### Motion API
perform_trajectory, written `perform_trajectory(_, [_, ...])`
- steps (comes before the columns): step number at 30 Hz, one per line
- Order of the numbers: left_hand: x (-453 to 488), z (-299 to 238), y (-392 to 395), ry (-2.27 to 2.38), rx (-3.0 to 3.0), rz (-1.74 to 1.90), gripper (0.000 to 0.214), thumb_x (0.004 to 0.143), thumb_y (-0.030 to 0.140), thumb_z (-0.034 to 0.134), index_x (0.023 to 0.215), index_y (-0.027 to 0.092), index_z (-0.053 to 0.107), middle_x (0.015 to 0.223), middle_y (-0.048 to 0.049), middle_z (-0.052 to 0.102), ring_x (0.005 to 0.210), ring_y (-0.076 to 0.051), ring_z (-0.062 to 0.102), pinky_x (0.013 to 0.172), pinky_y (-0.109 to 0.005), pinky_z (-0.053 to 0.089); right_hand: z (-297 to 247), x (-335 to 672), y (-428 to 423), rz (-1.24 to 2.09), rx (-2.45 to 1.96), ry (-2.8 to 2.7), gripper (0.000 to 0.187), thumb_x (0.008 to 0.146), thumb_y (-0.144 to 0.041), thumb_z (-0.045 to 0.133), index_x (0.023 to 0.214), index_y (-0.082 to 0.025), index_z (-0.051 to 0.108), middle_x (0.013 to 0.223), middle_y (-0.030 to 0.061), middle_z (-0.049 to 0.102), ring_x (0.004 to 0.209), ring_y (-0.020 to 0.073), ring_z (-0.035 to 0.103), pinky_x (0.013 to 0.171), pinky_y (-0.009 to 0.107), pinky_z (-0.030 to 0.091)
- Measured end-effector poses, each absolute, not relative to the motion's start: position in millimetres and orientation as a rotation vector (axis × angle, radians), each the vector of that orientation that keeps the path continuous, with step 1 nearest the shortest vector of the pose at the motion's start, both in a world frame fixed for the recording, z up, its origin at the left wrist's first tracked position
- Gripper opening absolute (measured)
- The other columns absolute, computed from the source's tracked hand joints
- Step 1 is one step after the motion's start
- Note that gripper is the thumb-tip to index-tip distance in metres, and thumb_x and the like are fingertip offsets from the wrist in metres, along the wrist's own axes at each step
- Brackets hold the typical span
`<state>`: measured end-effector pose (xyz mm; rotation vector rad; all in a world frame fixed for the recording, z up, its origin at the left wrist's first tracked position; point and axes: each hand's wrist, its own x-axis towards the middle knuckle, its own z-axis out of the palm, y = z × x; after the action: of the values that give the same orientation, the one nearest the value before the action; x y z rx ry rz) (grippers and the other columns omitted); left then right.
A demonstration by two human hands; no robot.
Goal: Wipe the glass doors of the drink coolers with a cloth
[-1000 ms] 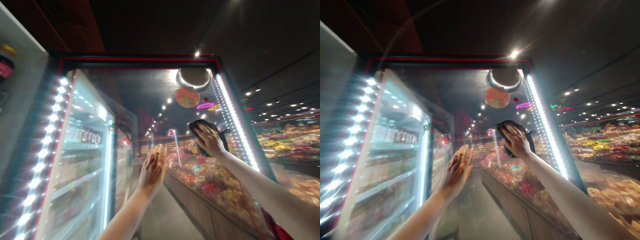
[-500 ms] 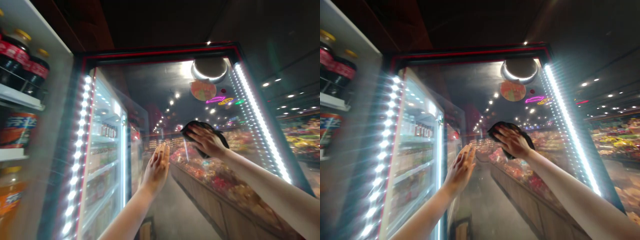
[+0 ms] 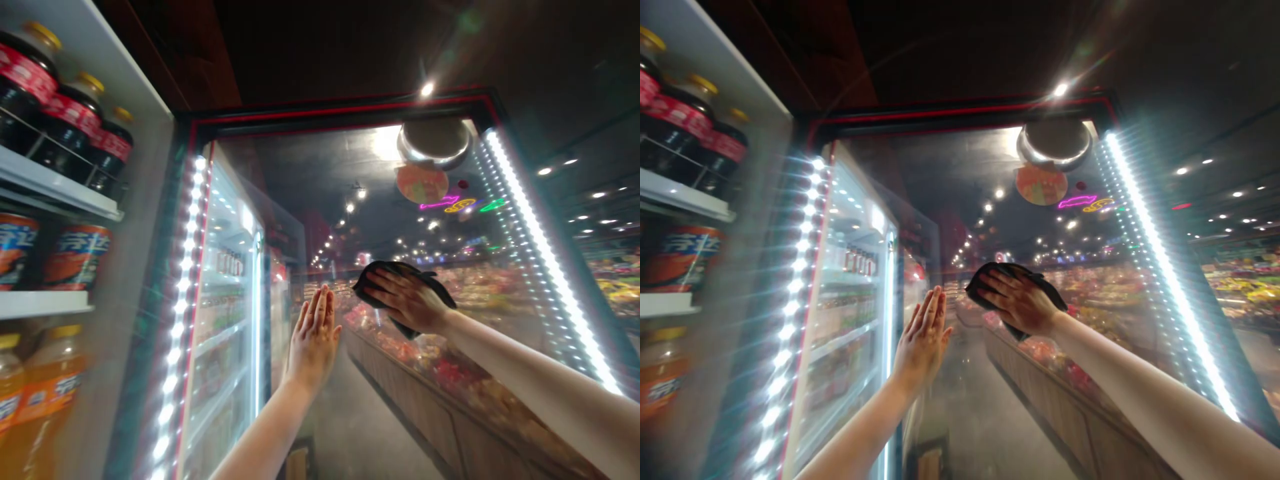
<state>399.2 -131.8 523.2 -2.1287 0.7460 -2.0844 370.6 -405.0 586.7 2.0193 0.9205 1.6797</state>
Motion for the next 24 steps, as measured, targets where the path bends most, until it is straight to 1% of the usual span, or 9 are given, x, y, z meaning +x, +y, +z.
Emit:
perform_trajectory(3, [400, 523, -121, 0.735, -2.164, -2.078, 0.081, 0.098, 0.025, 0.046, 0.159, 0.016, -0.006, 0.162, -0.0156, 0.031, 0.150, -0.025, 0.031, 0.119, -0.045, 0.038, 626, 370, -419, 2.004, 2.148, 0.575, 0.046, 0.100, -0.033, 0.044, 0.145, -0.028, 0.052, 0.156, 0.0045, 0.044, 0.146, 0.0260, 0.038, 0.116, 0.048, 0.037])
perform_trajectory(7, [402, 519, -109, 0.702, -2.175, -2.097, 0.079, 0.098, 0.026, 0.046, 0.160, 0.017, -0.001, 0.162, -0.0166, 0.032, 0.150, -0.028, 0.030, 0.119, -0.048, 0.038, 675, 383, -359, 2.307, 2.180, 0.260, 0.054, 0.103, -0.037, 0.032, 0.150, -0.013, 0.043, 0.160, 0.0211, 0.032, 0.147, 0.0426, 0.030, 0.105, 0.069, 0.036])
perform_trajectory(9, [403, 515, -103, 0.678, -2.183, -2.097, 0.077, 0.098, 0.025, 0.046, 0.160, 0.018, 0.001, 0.161, -0.0165, 0.033, 0.150, -0.028, 0.030, 0.118, -0.048, 0.039, 665, 389, -320, 2.224, 2.171, 0.388, 0.053, 0.103, -0.039, 0.033, 0.152, -0.021, 0.042, 0.162, 0.0151, 0.031, 0.148, 0.0381, 0.030, 0.107, 0.065, 0.037])
perform_trajectory(12, [400, 510, -88, 0.629, -2.198, -2.090, 0.075, 0.098, 0.024, 0.045, 0.160, 0.017, 0.003, 0.161, -0.0165, 0.033, 0.151, -0.030, 0.026, 0.118, -0.050, 0.038, 613, 388, -291, 1.917, 2.100, 0.759, 0.049, 0.101, -0.040, 0.044, 0.150, -0.036, 0.043, 0.161, 0.0008, 0.036, 0.148, 0.0251, 0.033, 0.114, 0.049, 0.036])
perform_trajectory(14, [396, 506, -76, 0.585, -2.200, -2.077, 0.076, 0.098, 0.025, 0.046, 0.160, 0.015, 0.003, 0.161, -0.0168, 0.032, 0.151, -0.030, 0.024, 0.118, -0.049, 0.039, 580, 383, -301, 1.711, 2.012, 0.978, 0.048, 0.099, -0.038, 0.050, 0.147, -0.039, 0.046, 0.158, -0.0025, 0.042, 0.146, 0.0221, 0.037, 0.117, 0.046, 0.032])
perform_trajectory(16, [390, 503, -62, 0.535, -2.198, -2.044, 0.077, 0.098, 0.028, 0.047, 0.160, 0.015, 0.003, 0.162, -0.0168, 0.032, 0.151, -0.031, 0.026, 0.118, -0.049, 0.039, 569, 379, -324, 1.634, 1.955, 1.059, 0.047, 0.099, -0.037, 0.051, 0.146, -0.037, 0.049, 0.156, -0.0011, 0.045, 0.144, 0.0232, 0.040, 0.119, 0.047, 0.028])
perform_trajectory(19, [382, 496, -42, 0.436, -2.204, -2.001, 0.080, 0.097, 0.030, 0.050, 0.160, 0.016, 0.003, 0.162, -0.0159, 0.030, 0.151, -0.031, 0.027, 0.120, -0.051, 0.036, 602, 379, -349, 1.902, 2.052, 0.803, 0.048, 0.099, -0.036, 0.047, 0.146, -0.030, 0.050, 0.157, 0.0052, 0.043, 0.144, 0.0290, 0.038, 0.118, 0.053, 0.027])
perform_trajectory(22, [379, 487, -27, 0.355, -2.204, -1.990, 0.083, 0.096, 0.031, 0.053, 0.159, 0.017, 0.000, 0.162, -0.0151, 0.030, 0.151, -0.032, 0.024, 0.120, -0.053, 0.035, 652, 387, -324, 2.257, 2.179, 0.425, 0.049, 0.100, -0.037, 0.044, 0.147, -0.026, 0.049, 0.160, 0.0091, 0.038, 0.145, 0.0351, 0.035, 0.114, 0.059, 0.030])
perform_trajectory(24, [380, 479, -19, 0.325, -2.197, -1.984, 0.086, 0.095, 0.031, 0.055, 0.159, 0.016, -0.002, 0.162, -0.0161, 0.030, 0.151, -0.034, 0.025, 0.119, -0.054, 0.036, 664, 393, -284, 2.311, 2.206, 0.394, 0.050, 0.100, -0.039, 0.043, 0.148, -0.025, 0.048, 0.160, 0.0101, 0.036, 0.145, 0.0362, 0.034, 0.111, 0.060, 0.032])
